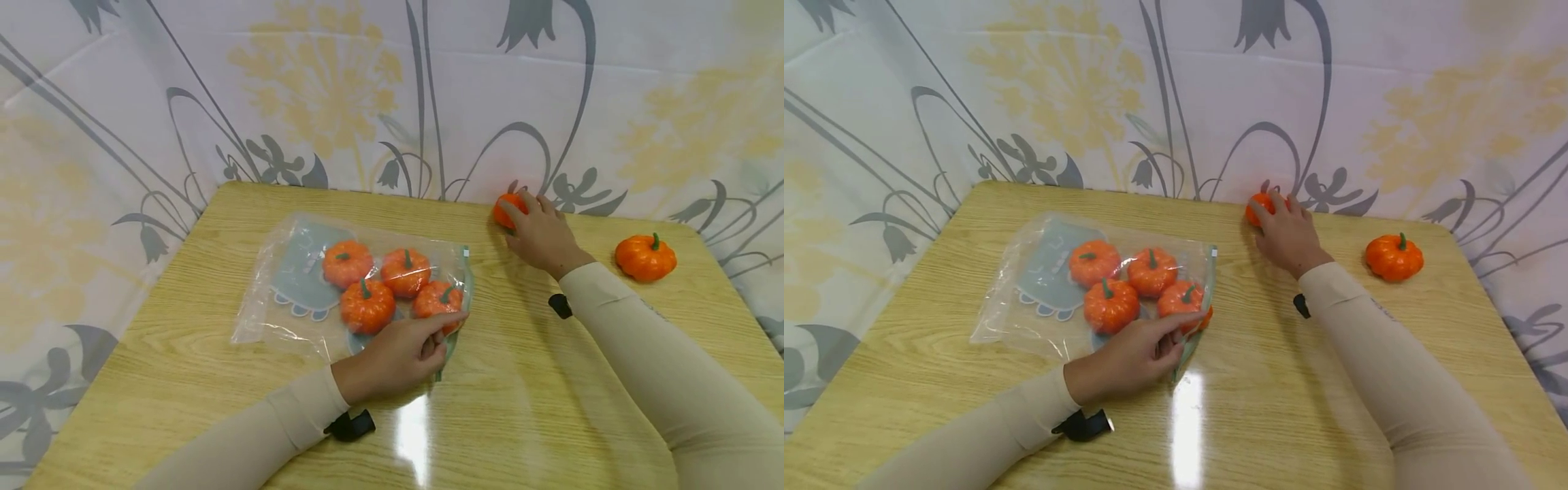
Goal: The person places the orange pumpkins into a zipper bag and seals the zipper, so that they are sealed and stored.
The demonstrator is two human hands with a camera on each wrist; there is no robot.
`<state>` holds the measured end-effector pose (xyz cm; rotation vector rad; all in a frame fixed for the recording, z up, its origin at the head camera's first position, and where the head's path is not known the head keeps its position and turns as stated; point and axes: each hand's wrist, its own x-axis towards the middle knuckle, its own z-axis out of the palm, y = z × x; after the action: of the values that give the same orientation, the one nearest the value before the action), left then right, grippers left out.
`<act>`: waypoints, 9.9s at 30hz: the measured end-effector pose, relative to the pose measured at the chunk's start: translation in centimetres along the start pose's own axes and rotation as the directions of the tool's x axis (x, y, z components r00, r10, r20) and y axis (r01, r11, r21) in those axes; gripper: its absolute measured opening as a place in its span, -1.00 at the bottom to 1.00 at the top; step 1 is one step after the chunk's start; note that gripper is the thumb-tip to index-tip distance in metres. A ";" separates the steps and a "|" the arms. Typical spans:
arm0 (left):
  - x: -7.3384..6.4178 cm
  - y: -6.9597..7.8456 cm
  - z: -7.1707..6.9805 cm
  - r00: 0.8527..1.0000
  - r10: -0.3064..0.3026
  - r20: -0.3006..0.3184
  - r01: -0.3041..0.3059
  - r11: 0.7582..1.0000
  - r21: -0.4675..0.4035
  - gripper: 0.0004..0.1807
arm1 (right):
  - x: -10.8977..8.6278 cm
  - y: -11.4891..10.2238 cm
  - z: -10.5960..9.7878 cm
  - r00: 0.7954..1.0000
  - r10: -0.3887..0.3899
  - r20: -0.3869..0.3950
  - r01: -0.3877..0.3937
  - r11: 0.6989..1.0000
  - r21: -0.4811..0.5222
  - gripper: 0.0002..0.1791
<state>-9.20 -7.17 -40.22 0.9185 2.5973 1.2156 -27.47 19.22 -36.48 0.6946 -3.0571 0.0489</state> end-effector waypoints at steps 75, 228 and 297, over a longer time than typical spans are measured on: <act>-0.1 0.0 -0.1 1.000 -0.016 0.021 0.017 0.999 -0.043 -0.41 | -3.2 -1.4 0.6 0.990 -0.090 -0.113 0.084 0.995 -0.055 -0.25; -0.1 0.7 0.2 0.994 0.108 -0.012 -0.108 0.994 -0.029 -0.45 | -11.9 -8.2 3.7 0.977 -0.064 0.201 -0.192 0.127 0.973 -0.34; -0.1 0.8 0.7 0.997 0.076 0.002 -0.076 0.996 -0.050 -0.42 | -11.5 -0.5 0.3 0.968 0.190 -0.163 -0.088 0.867 0.490 -0.49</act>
<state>-8.53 -6.37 -40.15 1.0180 2.5389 1.2896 -16.89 23.74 -36.93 0.4311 -2.8924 0.8517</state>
